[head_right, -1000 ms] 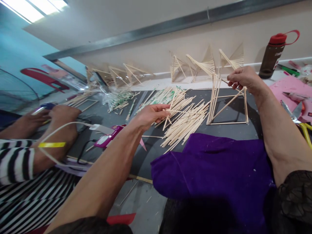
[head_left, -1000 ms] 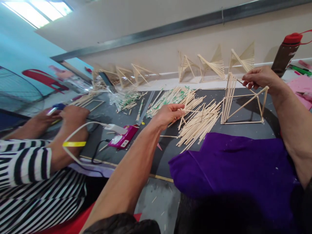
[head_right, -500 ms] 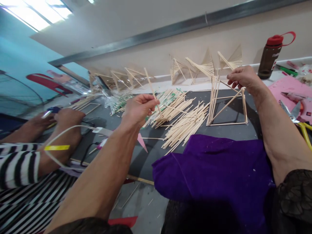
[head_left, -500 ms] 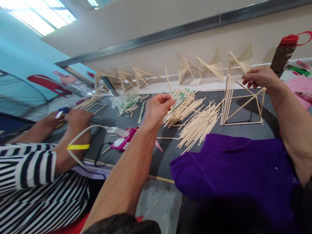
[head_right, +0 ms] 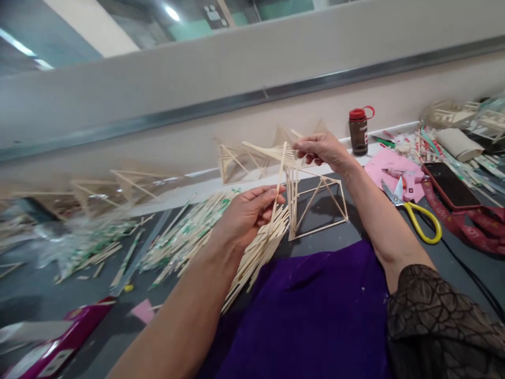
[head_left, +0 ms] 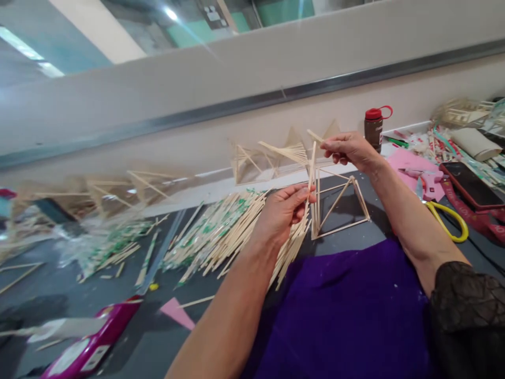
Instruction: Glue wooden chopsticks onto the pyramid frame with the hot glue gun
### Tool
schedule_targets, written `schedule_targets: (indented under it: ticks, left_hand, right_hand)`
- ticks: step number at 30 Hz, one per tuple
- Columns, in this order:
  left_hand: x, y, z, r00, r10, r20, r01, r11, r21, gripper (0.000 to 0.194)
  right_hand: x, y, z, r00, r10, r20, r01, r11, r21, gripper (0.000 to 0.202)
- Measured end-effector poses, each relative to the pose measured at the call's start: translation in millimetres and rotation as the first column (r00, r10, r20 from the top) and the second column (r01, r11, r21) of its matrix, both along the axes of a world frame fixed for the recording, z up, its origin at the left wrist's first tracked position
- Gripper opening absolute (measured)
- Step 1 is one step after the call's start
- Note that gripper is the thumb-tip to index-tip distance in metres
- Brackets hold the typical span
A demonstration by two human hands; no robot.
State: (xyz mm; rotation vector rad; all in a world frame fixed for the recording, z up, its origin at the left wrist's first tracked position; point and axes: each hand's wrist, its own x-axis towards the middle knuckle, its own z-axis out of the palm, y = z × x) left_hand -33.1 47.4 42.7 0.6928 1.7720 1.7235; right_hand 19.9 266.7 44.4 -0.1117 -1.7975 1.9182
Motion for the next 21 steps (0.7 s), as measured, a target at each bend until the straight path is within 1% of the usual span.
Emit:
schedule_targets:
  ticks: [5, 10, 12, 15, 18, 21]
  left_hand:
    - [0.9, 12.9, -1.7, 1.000, -0.026, -0.006, 0.026, 1.000, -0.015, 0.039]
    - [4.8, 14.2, -6.8, 1.000, -0.020, -0.010, 0.019, 0.999, -0.026, 0.038]
    - [6.3, 9.5, -10.8, 1.000, -0.011, -0.012, 0.011, 0.999, -0.045, 0.035]
    - [7.9, -4.9, -21.1, 1.000, -0.009, 0.005, 0.010, 0.995, -0.102, 0.032]
    - [9.0, -23.0, -35.6, 0.998, 0.000, 0.068, 0.010, 0.989, -0.149, 0.033]
    - [9.1, -36.3, -48.7, 0.989, 0.032, 0.144, -0.006, 0.984, -0.178, 0.034]
  right_hand:
    - [-0.3, -9.1, 8.1, 0.999, 0.037, -0.003, -0.037, 0.999, -0.024, 0.017]
    - [0.2, -16.4, 12.4, 1.000, -0.025, 0.010, 0.026, 0.997, -0.066, 0.018]
    - [1.2, -15.8, 13.7, 0.999, -0.037, 0.015, 0.038, 0.998, -0.051, 0.019]
    - [1.9, -9.8, 13.0, 0.996, -0.089, 0.031, 0.091, 0.994, -0.053, 0.021]
    - [0.2, -3.7, 8.3, 0.991, -0.120, 0.053, 0.124, 0.989, -0.083, 0.017]
    - [-2.9, -2.4, 2.1, 0.987, -0.127, 0.095, 0.135, 0.988, -0.074, 0.016]
